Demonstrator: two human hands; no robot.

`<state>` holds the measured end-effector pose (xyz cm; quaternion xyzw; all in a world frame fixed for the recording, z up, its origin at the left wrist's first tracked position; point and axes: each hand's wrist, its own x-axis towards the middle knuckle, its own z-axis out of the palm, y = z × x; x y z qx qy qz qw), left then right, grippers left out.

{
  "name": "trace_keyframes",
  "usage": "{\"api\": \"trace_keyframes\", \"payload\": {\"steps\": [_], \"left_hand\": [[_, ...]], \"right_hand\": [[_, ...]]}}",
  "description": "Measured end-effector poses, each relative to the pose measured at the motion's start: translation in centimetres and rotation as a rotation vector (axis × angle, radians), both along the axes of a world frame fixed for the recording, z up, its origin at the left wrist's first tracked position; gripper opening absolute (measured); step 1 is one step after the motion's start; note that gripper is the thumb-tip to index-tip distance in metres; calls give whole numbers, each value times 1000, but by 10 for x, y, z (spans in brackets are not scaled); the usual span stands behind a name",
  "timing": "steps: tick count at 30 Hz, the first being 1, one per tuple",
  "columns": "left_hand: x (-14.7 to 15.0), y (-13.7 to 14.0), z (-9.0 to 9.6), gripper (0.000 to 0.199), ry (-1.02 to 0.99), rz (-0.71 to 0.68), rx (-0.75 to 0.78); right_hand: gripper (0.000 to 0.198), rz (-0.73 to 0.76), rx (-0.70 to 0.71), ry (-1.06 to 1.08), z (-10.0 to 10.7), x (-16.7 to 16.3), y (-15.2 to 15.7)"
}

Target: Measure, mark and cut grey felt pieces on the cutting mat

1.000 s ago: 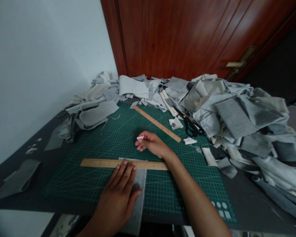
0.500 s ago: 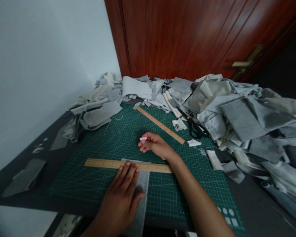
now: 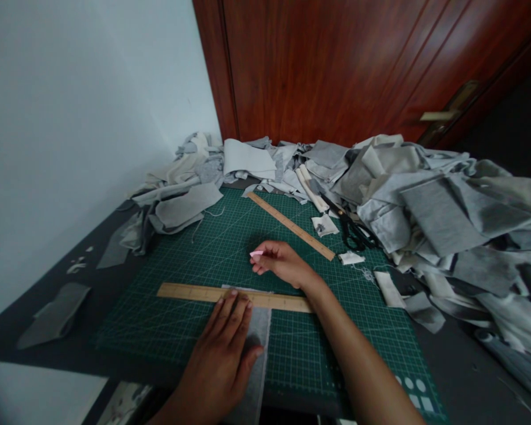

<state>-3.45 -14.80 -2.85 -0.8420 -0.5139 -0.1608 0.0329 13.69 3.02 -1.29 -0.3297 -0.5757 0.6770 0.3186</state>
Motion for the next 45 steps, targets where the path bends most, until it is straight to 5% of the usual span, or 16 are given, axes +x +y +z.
{"api": "trace_keyframes", "payload": {"steps": [36, 40, 45], "left_hand": [[2, 2, 3, 62, 57, -16, 74], [2, 1, 3, 61, 28, -12, 53], [2, 1, 1, 61, 30, -9, 52]], "right_hand": [[38, -2, 16, -34, 2, -2, -1], [35, -1, 126, -71, 0, -2, -3], [22, -116, 438, -171, -1, -16, -19]]}}
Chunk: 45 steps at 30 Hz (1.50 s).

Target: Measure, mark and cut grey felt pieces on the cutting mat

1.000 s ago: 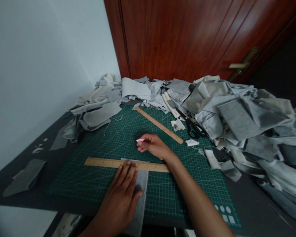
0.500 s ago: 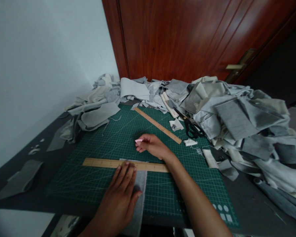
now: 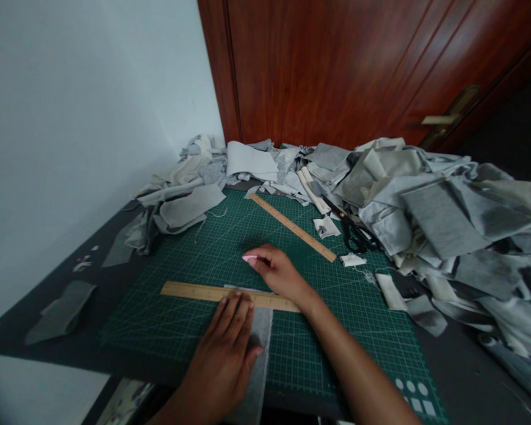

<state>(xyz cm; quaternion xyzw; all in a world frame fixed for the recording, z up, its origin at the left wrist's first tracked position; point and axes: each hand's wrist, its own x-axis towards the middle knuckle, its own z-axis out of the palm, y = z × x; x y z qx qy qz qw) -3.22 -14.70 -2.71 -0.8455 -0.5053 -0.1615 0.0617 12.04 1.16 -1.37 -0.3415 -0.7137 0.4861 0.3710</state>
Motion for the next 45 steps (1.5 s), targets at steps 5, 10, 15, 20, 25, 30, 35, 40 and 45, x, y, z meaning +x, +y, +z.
{"api": "trace_keyframes", "payload": {"steps": [5, 10, 15, 20, 25, 30, 35, 40, 45], "left_hand": [[0, 0, -4, 61, -4, -4, -11], [1, 0, 0, 60, -24, -9, -40], [3, 0, 0, 61, -37, 6, -51], [2, -1, -3, 61, -69, 3, -61], [2, 0, -3, 62, -60, -9, -82], [2, 0, -2, 63, -62, -9, -98], [2, 0, 1, 63, -40, -8, -81], [2, 0, 0, 62, -47, -8, -57], [3, 0, -3, 60, -48, -5, -45]], "right_hand": [[16, 5, 80, 11, 0, -22, -25], [18, 89, 265, -145, 5, -28, -37], [21, 99, 315, -157, 6, -25, -38], [19, 168, 342, -159, 8, -23, -35], [19, 163, 353, -164, 8, -22, -35], [22, 217, 342, -171, 10, -21, -34], [27, 258, 368, -234, 12, -18, -32], [29, 265, 419, -299, 16, -18, -33], [27, 272, 508, -442, 22, -18, -35]]}}
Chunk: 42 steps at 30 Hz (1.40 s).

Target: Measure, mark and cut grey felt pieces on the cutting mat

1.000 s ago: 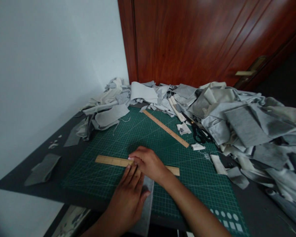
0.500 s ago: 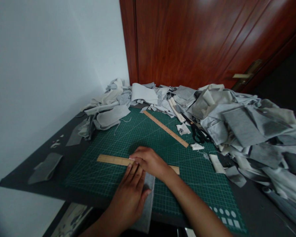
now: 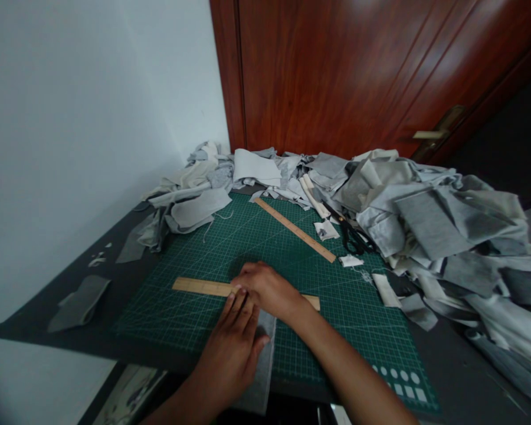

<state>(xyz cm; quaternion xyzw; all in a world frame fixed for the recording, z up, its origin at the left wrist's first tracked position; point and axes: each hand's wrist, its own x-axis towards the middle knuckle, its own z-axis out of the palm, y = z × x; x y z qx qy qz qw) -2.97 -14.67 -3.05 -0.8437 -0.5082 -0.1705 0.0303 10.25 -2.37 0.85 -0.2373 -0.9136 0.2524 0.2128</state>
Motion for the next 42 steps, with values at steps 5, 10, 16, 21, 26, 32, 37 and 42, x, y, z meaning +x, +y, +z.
{"api": "trace_keyframes", "payload": {"steps": [5, 10, 16, 21, 26, 32, 37, 42], "left_hand": [[0, 0, -1, 62, -18, 2, -5], [-1, 1, -1, 62, -15, 0, 14], [-2, 0, -1, 62, 3, -3, 21], [-1, -1, -2, 61, -12, 7, 33], [-1, -1, 2, 62, 13, 11, 35], [0, -2, 4, 49, 0, 22, 53], [4, -9, 6, 36, -53, 4, 83], [3, -11, 9, 25, -40, -139, 74]], "right_hand": [[25, -19, 62, -95, 5, 6, -2], [17, -37, 81, -163, 12, 15, -3], [25, -75, 65, -206, 23, 33, -3], [26, -140, -32, 18, 21, 40, 4], [22, -221, -130, 319, 0, 21, 9], [18, -471, -462, 614, -7, 17, 16], [37, -418, -1021, 909, 1, 18, 18], [38, -282, -1046, 591, 9, 25, 14]]}}
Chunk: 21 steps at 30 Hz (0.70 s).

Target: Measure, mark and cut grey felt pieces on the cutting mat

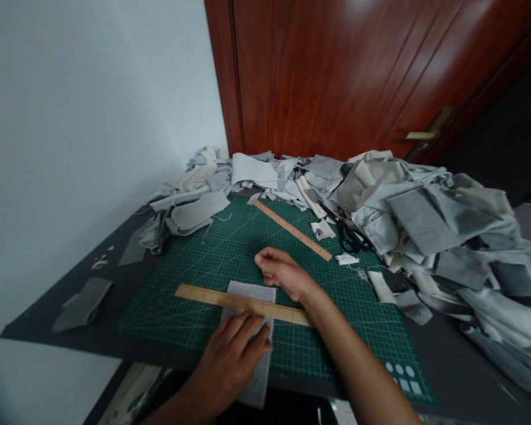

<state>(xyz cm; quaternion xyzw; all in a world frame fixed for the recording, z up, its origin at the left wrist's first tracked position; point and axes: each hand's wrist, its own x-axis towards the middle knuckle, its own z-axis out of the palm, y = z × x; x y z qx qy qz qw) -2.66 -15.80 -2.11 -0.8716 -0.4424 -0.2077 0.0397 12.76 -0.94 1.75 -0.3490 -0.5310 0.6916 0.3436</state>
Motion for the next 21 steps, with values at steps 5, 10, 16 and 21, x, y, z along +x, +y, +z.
{"api": "trace_keyframes", "payload": {"steps": [5, 10, 16, 21], "left_hand": [[-1, 5, 2, 18, -37, -18, -135], [-11, 11, 21, 28, -68, -29, -276], [-31, 38, 28, 40, 12, 144, -168], [-32, 62, 25, 40, 79, 374, -163]], "right_hand": [[30, 273, 515, -548, 9, 20, -7], [36, 315, 652, -938, 15, 35, -25], [15, 30, 721, -1281, 20, 37, -21], [14, -37, 615, -1289, 12, 41, 1]]}}
